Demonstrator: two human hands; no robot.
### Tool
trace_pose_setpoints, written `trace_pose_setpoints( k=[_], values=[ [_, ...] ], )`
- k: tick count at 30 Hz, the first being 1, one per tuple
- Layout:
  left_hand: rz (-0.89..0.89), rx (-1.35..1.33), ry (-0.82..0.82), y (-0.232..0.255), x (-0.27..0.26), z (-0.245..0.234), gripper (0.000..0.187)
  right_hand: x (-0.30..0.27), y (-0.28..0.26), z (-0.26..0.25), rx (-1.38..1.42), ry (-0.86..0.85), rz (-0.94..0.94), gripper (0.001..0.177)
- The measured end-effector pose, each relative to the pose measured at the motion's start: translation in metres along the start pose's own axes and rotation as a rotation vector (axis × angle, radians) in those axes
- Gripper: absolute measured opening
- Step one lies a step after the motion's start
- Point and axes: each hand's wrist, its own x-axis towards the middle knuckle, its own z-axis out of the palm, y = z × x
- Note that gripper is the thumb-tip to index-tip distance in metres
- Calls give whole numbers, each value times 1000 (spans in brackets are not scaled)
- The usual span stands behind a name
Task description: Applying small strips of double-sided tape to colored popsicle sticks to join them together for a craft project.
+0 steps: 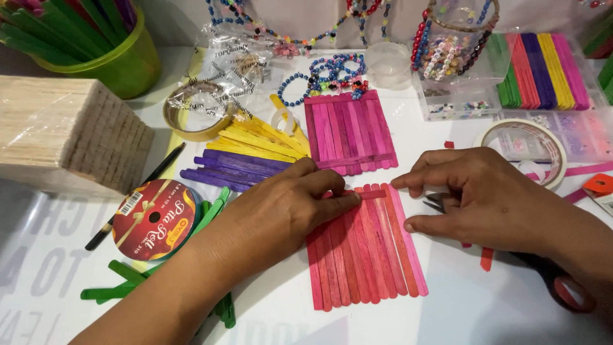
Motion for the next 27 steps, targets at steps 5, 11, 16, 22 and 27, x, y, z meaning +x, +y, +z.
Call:
trace_pose_setpoints(
  k=[5,11,16,22,27],
  values=[
    [9,20,17,-1,0,4,36,10,25,6,-23,39,-259,47],
    [10,3,21,1,0,2,37,8,22,7,176,-52,-204,47],
    [27,-15,45,-2,1,6,36,9,23,7,54,-36,-256,48],
    [3,-31,24,-1,1,3,38,10,22,6,52,-51,-239,43],
    [1,-41,35,0,2,3,35,11,23,7,15,-52,-256,46]
  ],
)
